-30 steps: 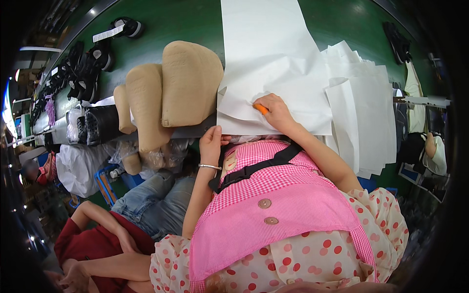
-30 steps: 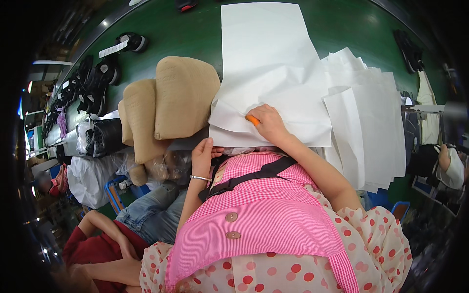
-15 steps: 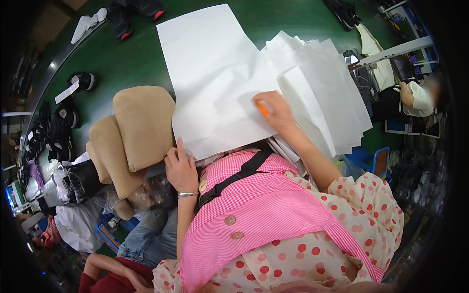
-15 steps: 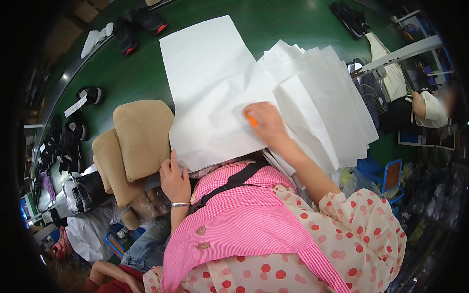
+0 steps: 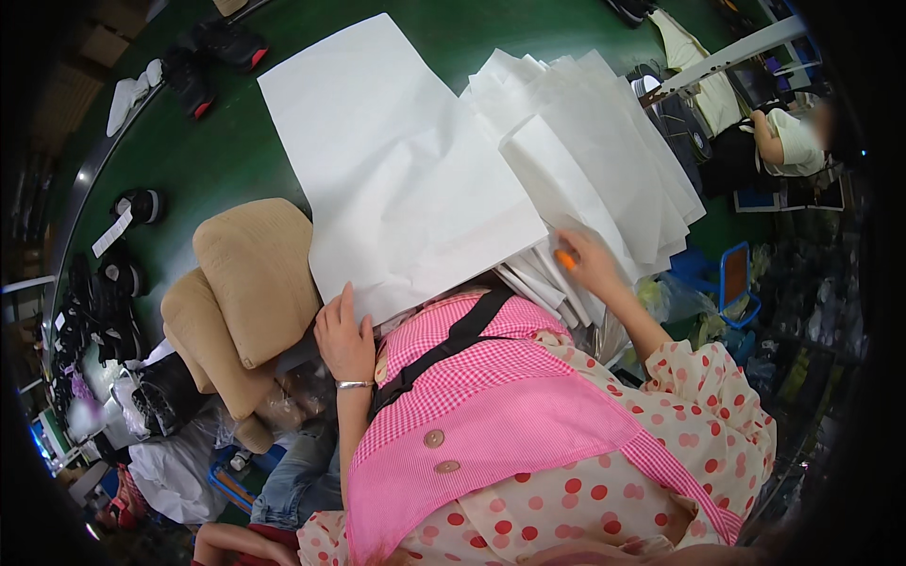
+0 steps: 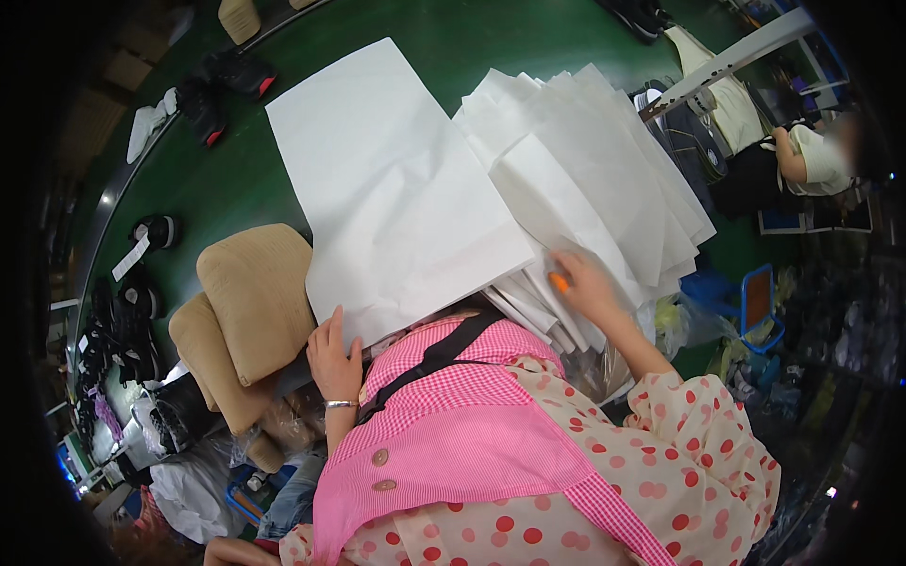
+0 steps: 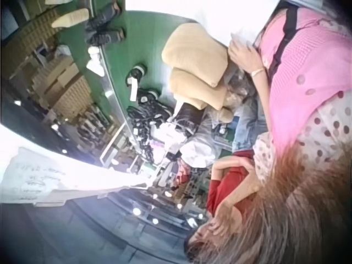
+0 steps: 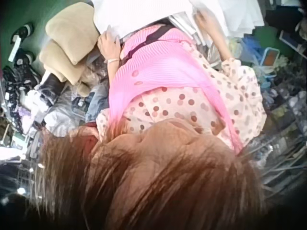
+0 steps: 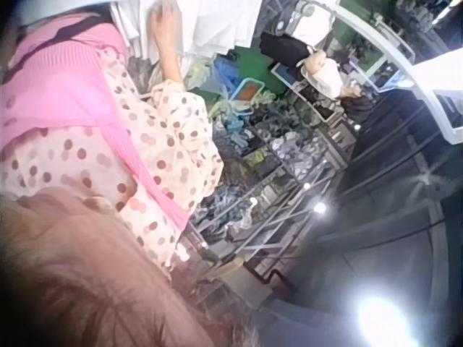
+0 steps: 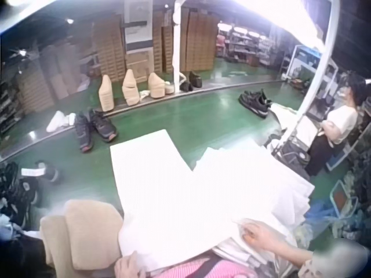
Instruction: The person repeatedly cuts white paper sheets using an orange utility knife on a green workbench. They handle the sheets one at a time, align them, cut, and stack the cut pieces.
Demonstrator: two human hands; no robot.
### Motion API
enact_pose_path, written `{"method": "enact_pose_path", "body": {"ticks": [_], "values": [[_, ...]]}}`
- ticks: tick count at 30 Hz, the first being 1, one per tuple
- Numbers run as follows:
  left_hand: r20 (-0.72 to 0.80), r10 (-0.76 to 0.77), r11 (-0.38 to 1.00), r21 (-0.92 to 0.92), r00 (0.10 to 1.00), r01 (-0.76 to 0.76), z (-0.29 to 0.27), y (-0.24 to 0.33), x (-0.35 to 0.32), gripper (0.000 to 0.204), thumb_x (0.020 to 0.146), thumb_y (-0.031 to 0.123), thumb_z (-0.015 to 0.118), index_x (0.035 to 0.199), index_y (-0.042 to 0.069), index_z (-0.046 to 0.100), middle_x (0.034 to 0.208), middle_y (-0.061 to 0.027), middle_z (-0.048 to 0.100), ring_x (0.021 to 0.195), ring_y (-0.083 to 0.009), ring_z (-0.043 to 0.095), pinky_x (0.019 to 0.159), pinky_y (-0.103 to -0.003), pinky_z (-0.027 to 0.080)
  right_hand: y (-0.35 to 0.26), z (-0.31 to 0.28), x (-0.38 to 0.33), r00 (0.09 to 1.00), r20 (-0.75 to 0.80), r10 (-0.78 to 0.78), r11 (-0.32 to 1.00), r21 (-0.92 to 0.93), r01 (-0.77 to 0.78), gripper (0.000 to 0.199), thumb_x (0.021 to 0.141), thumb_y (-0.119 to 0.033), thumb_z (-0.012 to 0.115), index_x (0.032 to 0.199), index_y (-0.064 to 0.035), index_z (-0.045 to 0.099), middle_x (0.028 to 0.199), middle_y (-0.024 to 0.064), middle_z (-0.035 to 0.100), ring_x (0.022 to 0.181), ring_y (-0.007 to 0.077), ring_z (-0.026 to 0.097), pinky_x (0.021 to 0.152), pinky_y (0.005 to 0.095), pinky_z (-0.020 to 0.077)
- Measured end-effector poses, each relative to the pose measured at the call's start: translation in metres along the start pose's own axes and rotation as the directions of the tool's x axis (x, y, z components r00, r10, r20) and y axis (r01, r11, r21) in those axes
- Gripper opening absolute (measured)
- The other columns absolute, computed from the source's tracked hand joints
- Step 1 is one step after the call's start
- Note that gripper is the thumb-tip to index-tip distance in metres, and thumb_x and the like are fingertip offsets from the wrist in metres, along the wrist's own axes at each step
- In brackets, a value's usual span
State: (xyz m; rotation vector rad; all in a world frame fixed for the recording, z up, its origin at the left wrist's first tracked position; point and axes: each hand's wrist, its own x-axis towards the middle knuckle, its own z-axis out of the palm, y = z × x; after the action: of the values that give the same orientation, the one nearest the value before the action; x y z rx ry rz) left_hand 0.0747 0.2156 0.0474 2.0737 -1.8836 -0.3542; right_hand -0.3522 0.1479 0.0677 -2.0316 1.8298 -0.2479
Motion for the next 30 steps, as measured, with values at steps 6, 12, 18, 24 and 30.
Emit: {"method": "enact_pose_path", "body": {"ticks": [6, 12, 18, 24, 30], "values": [[0.043, -0.001, 1.0, -0.013, 0.999, 0.001, 0.003, 0.0, 0.005, 0.065, 0.076, 0.015, 0.072, 0.137, 0.013, 0.049, 0.126, -0.0118, 0.052, 0.118, -0.0324, 0.048, 0.098, -0.045, 0.04, 0.035, -0.013, 0.052, 0.951, -0.302, 0.067, 0.993, 0.117, -0.033, 0.058, 0.085, -0.015, 0.067, 0.139, -0.0134, 0.046, 0.136, 0.0173, 0.048, 0.108, 0.0328, 0.056, 0.093, 0.038, 0.0463], [0.047, 0.094, 0.995, -0.043, 0.994, -0.092, -0.002, 0.001, 0.004, 0.071, 0.073, 0.025, 0.076, 0.137, 0.013, 0.049, 0.13, -0.014, 0.05, 0.122, -0.0347, 0.044, 0.1, -0.046, 0.039, 0.064, -0.008, 0.119, 0.868, -0.488, -0.094, 0.993, -0.112, 0.045, 0.055, 0.087, -0.013, 0.062, 0.14, -0.014, 0.046, 0.141, 0.0127, 0.045, 0.115, 0.0329, 0.048, 0.1, 0.0436, 0.0391], [0.075, 0.087, 0.993, -0.086, 0.993, -0.081, -0.007, 0.001, 0.008, 0.064, 0.076, 0.019, 0.073, 0.136, 0.013, 0.05, 0.131, -0.013, 0.05, 0.123, -0.0341, 0.045, 0.1, -0.045, 0.041, 0.075, 0.052, 0.14, 0.825, -0.519, -0.225, 0.912, -0.41, -0.009, 0.046, 0.09, -0.015, 0.056, 0.136, -0.0162, 0.051, 0.143, 0.004, 0.046, 0.12, 0.0324, 0.043, 0.103, 0.0462, 0.035], [0.088, 0.111, 0.994, -0.006, 0.99, -0.111, 0.006, -0.013, 0.007, 0.062, 0.077, 0.021, 0.073, 0.134, 0.012, 0.052, 0.132, -0.0127, 0.05, 0.123, -0.0342, 0.045, 0.099, -0.044, 0.042, 0.068, 0.031, 0.14, 0.882, -0.442, -0.162, 0.983, -0.15, 0.106, 0.04, 0.088, -0.011, 0.06, 0.127, -0.0118, 0.058, 0.133, 0.0075, 0.055, 0.117, 0.032, 0.048, 0.103, 0.043, 0.0372], [0.063, 0.139, 0.986, -0.098, 0.988, -0.133, -0.005, -0.003, 0.009, 0.065, 0.072, 0.026, 0.078, 0.131, 0.011, 0.055, 0.13, -0.0133, 0.052, 0.12, -0.0345, 0.047, 0.1, -0.043, 0.041, -0.032, -0.017, 0.094, 0.917, -0.225, -0.329, 0.935, 0.059, 0.35, 0.039, 0.08, -0.018, 0.072, 0.118, -0.011, 0.064, 0.125, 0.0082, 0.06, 0.117, 0.0304, 0.051, 0.1, 0.0425, 0.041]]}}
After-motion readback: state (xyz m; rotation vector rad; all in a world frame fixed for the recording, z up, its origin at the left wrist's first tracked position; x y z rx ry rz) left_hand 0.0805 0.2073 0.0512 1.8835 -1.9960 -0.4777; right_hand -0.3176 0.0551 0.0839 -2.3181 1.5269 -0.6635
